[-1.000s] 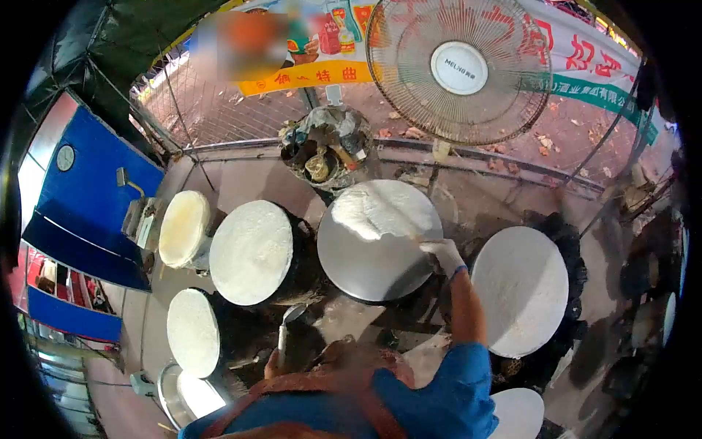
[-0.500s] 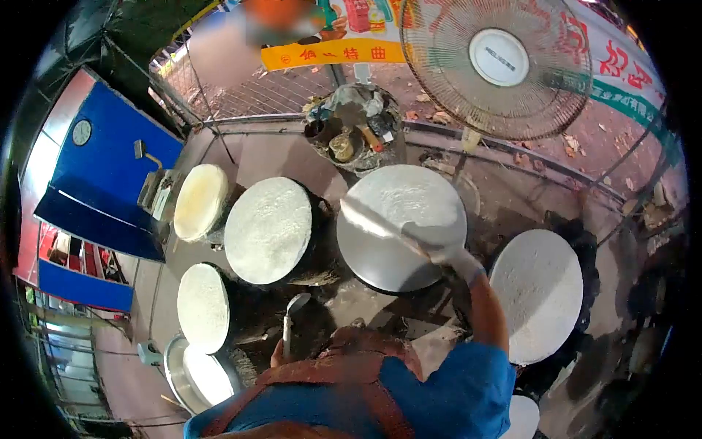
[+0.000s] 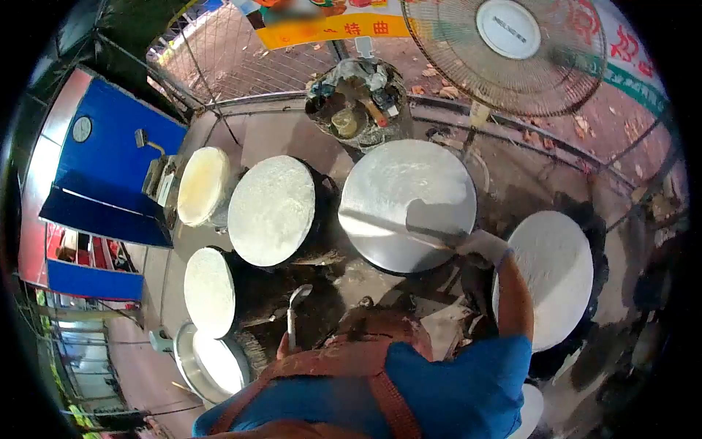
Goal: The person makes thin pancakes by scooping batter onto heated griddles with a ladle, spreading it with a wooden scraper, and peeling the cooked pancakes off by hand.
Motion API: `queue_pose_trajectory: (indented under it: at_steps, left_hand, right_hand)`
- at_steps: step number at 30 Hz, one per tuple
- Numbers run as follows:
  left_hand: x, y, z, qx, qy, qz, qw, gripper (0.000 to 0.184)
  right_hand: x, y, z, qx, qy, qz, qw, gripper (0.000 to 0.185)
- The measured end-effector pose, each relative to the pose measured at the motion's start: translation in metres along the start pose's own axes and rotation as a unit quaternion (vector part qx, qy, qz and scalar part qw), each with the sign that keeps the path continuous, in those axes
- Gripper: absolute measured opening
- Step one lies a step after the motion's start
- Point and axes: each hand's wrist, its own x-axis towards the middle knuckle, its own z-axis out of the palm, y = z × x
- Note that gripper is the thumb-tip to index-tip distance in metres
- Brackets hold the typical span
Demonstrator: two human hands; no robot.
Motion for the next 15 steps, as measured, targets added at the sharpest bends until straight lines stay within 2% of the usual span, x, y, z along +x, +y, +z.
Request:
queue_pose_trajectory:
  at_steps: [1, 4, 5, 6, 7, 8, 10, 11, 12, 14, 15]
  left_hand:
    - [0.006, -0.018, 0.001, -0.059, 0.001, 0.016, 0.998, 0.058]
    - [0.027, -0.085, -0.002, -0.103, 0.021, 0.021, 0.994, 0.059]
    - [0.034, -0.102, -0.006, -0.106, 0.026, 0.020, 0.994, 0.059]
    - [0.027, -0.091, -0.007, -0.114, 0.022, 0.010, 0.993, 0.060]
    - [0.010, -0.059, -0.007, -0.121, 0.019, -0.002, 0.992, 0.060]
    - [0.001, -0.042, -0.015, -0.125, 0.018, -0.012, 0.992, 0.061]
    - [0.009, -0.070, -0.038, -0.071, 0.016, 0.001, 0.997, 0.062]
    - [0.007, -0.059, -0.042, -0.062, 0.013, 0.016, 0.998, 0.063]
    - [0.002, -0.048, -0.046, -0.056, 0.007, 0.031, 0.998, 0.063]
    - [-0.006, -0.031, -0.053, -0.029, -0.003, 0.066, 0.997, 0.064]
    - [-0.003, -0.027, -0.058, -0.002, -0.006, 0.076, 0.997, 0.065]
  right_hand:
    - [-0.002, 0.004, -0.017, -0.051, 0.006, 0.057, 0.997, 0.025]
    - [0.055, -0.002, -0.034, -0.044, 0.049, -0.192, 0.979, 0.019]
    - [0.049, -0.046, -0.004, -0.003, 0.105, -0.303, 0.947, 0.017]
    - [0.045, -0.076, 0.007, -0.025, 0.133, -0.208, 0.969, 0.021]
    - [0.074, -0.077, -0.004, -0.120, 0.099, -0.126, 0.980, 0.034]
    - [0.073, -0.089, 0.009, -0.202, 0.112, -0.087, 0.969, 0.031]
    - [0.087, -0.049, -0.007, -0.262, 0.023, -0.071, 0.962, 0.027]
    - [0.086, -0.025, -0.024, -0.300, -0.021, -0.064, 0.952, 0.025]
    - [0.065, 0.022, -0.058, -0.298, -0.029, -0.143, 0.943, 0.023]
    - [-0.025, 0.059, -0.047, -0.265, 0.075, 0.061, 0.960, 0.025]
    - [-0.071, 0.077, -0.041, -0.236, 0.130, 0.156, 0.950, 0.027]
